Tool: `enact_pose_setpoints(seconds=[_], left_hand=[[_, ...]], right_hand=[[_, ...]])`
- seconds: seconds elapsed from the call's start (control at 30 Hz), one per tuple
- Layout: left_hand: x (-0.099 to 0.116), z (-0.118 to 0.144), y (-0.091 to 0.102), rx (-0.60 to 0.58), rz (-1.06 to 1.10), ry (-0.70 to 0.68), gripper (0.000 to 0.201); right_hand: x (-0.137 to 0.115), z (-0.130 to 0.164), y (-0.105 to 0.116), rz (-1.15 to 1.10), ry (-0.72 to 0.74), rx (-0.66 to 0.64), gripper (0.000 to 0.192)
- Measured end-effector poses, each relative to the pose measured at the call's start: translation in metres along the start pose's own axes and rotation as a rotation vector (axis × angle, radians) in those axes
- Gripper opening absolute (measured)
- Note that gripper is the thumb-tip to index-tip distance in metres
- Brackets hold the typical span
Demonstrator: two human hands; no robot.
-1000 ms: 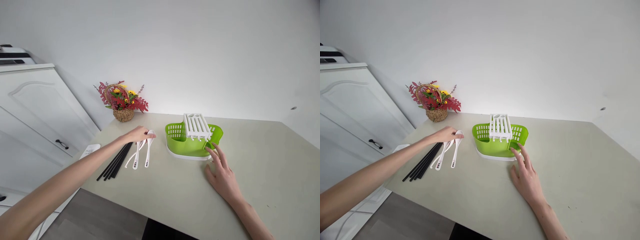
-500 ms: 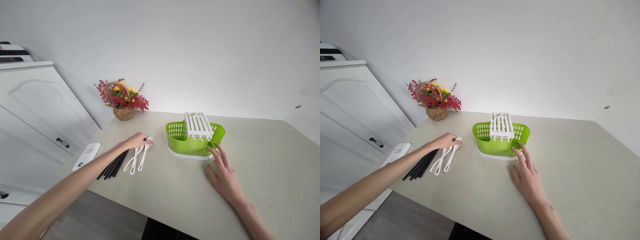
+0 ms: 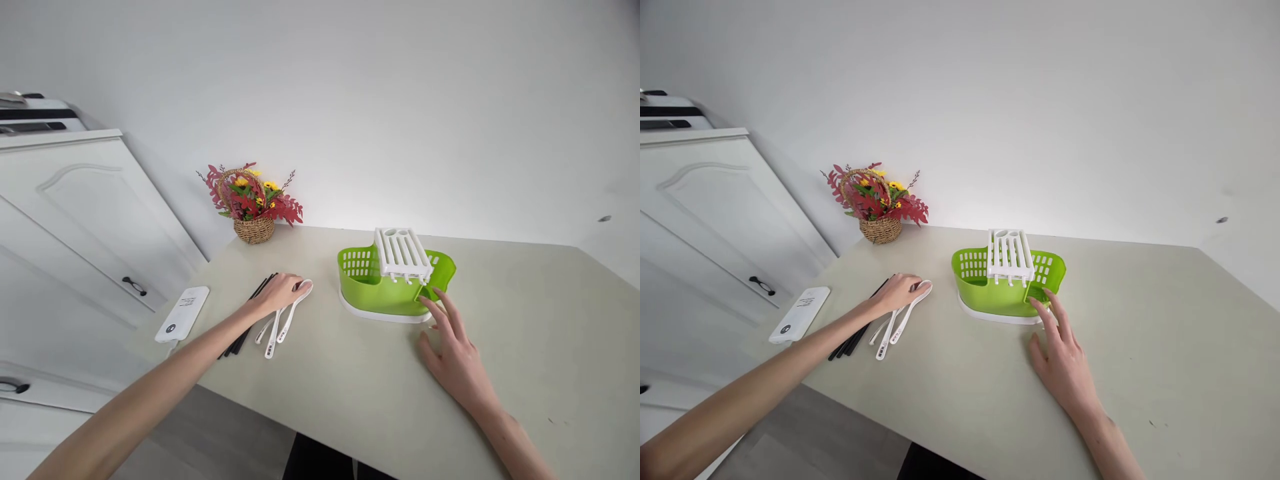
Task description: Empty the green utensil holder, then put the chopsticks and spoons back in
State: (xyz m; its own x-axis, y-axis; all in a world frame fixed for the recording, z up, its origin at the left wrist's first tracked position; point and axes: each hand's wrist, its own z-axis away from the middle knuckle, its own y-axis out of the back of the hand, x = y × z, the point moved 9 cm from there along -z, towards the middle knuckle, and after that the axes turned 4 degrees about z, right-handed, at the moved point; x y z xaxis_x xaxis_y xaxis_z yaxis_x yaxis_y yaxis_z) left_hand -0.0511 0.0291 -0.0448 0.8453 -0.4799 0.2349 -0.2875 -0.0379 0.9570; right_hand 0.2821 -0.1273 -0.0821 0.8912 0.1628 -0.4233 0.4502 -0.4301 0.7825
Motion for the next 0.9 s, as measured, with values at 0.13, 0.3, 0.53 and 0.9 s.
enact_pose_setpoints(seconds=[0.13,0.3,0.53,0.9], left_hand=[[0.006,0.006,0.003,0.089,-0.041,-0.036,0.047],[-0.001,0.011,0.001,0.143,-0.054,-0.033,0.039],[-0.004,0.017,0.011,0.061,-0.179,-0.032,0.041],[0.056,-0.005,0.108,0.364,0.170,-0.002,0.053]], right_hand=[[-0.001,0.001,0.000,-0.002,0.000,-0.005,0.057],[0.000,0.002,0.001,-0.017,-0.011,-0.006,0.058],[0.000,0.003,0.000,-0.040,0.020,0.010,0.058],[0.003,0.002,-0.003,-0.074,0.013,-0.013,0.062]])
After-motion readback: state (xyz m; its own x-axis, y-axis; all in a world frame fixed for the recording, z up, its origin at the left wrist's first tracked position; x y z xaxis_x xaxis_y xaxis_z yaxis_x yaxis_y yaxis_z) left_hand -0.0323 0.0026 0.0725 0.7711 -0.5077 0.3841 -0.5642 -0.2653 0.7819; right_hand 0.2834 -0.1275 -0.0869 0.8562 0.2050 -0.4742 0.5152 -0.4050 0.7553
